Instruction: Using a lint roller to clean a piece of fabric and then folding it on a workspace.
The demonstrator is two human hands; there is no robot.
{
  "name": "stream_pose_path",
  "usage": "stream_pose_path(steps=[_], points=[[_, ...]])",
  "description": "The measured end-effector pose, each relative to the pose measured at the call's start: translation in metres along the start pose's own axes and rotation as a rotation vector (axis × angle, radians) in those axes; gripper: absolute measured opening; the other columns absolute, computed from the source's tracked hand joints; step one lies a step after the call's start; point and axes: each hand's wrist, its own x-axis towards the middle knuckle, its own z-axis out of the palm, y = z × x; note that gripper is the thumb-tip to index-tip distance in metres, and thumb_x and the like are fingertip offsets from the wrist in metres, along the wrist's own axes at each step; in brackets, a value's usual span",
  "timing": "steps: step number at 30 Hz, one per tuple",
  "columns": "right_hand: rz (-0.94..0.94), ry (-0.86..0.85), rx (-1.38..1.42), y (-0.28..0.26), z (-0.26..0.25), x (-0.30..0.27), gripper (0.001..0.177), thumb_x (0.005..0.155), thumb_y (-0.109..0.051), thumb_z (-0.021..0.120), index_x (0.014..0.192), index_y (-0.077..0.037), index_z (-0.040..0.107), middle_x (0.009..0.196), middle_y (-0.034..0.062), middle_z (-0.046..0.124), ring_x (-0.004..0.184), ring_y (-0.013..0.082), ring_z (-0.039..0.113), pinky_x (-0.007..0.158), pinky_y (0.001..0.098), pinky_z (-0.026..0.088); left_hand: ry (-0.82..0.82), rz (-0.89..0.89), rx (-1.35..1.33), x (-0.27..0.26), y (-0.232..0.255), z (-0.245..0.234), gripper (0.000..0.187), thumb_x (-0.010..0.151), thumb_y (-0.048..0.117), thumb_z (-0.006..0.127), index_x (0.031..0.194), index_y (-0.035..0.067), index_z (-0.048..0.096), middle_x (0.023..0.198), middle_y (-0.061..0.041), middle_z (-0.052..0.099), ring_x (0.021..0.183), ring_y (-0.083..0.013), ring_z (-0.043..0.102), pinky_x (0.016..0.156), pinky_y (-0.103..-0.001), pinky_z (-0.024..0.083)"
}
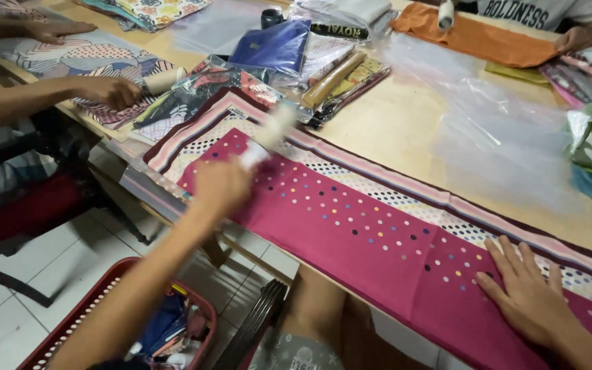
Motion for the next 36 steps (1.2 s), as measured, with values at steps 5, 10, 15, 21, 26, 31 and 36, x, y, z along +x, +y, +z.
stream_pose_path(steps=[5, 10, 15, 21, 26, 31, 36], points=[[-0.013, 0.028, -0.024, 0.001, 0.006, -0.003, 0.085, 0.088, -0.075, 0.015, 0.162, -0.032, 0.005, 0.172, -0.0025, 0.004, 0.158, 0.0286, 0.003, 0.118, 0.0681, 0.009, -0.058, 0.230, -0.225, -0.052, 0.076, -0.034, 0.038, 0.106, 0.039, 0.044, 0.086, 0.010, 0.058, 0.061, -0.011, 0.065, 0.055, -0.0312, 0.059, 0.071, -0.047, 0.043], [-0.020, 0.047, -0.014, 0.001, 0.002, -0.001, 0.084, 0.090, -0.073, 0.016, 0.161, -0.031, 0.008, 0.172, -0.0010, 0.005, 0.158, 0.0282, 0.001, 0.119, 0.0675, 0.005, -0.257, 0.143, -0.002, -0.030, 0.035, -0.020, 0.064, 0.113, 0.051, 0.017, 0.088, 0.012, 0.061, 0.055, -0.002, 0.061, 0.051, -0.0206, 0.054, 0.070, -0.044, 0.049], [-0.004, 0.042, -0.079, 0.009, 0.015, 0.003, 0.082, 0.089, -0.074, 0.014, 0.161, -0.034, 0.008, 0.172, -0.0025, 0.005, 0.159, 0.0265, 0.005, 0.117, 0.0626, 0.011, -0.078, -0.092, 0.215, -0.025, -0.059, 0.016, 0.060, 0.113, 0.056, 0.034, 0.089, 0.009, 0.063, 0.059, -0.004, 0.064, 0.046, -0.0249, 0.059, 0.061, -0.042, 0.050], [0.021, -0.004, -0.084, 0.001, -0.001, 0.000, 0.081, 0.090, -0.073, 0.018, 0.160, -0.033, 0.011, 0.172, -0.0043, 0.007, 0.160, 0.0234, 0.005, 0.120, 0.0562, 0.015, -0.235, -0.467, -0.232, -0.031, -0.085, -0.028, 0.063, 0.112, 0.047, 0.036, 0.094, -0.004, 0.068, 0.084, -0.027, 0.071, 0.073, -0.0503, 0.067, 0.069, -0.055, 0.053], [-0.142, 0.316, 0.039, -0.040, -0.037, -0.021, 0.072, 0.093, -0.060, 0.032, 0.152, -0.020, 0.038, 0.162, 0.0043, 0.036, 0.150, 0.0265, 0.032, 0.119, 0.0538, 0.028, -0.199, -0.498, -0.958, -0.049, -0.023, 0.000, 0.055, 0.105, 0.043, 0.036, 0.107, -0.004, 0.065, 0.067, -0.017, 0.064, 0.056, -0.0303, 0.059, 0.051, -0.042, 0.045], [-0.078, 0.210, 0.603, -0.136, -0.147, -0.049, 0.052, 0.089, -0.028, 0.059, 0.139, -0.016, 0.060, 0.125, 0.0046, 0.075, 0.103, 0.0224, 0.076, 0.091, 0.0378, 0.058, -0.290, -0.559, -2.021, -0.053, 0.129, -0.020, 0.042, 0.109, 0.039, 0.039, 0.105, 0.005, 0.063, 0.072, -0.004, 0.061, 0.052, -0.0118, 0.053, 0.044, -0.029, 0.042], [0.012, 0.074, 1.110, -0.162, -0.155, -0.019, 0.052, 0.098, -0.022, 0.043, 0.148, -0.015, 0.056, 0.130, 0.0042, 0.075, 0.107, 0.0166, 0.072, 0.090, 0.0315, 0.055, -0.618, -0.254, -2.132, -0.034, 0.257, -0.072, 0.024, 0.107, 0.014, 0.050, 0.127, 0.002, 0.056, 0.094, -0.004, 0.060, 0.072, -0.0084, 0.050, 0.059, -0.024, 0.042]])
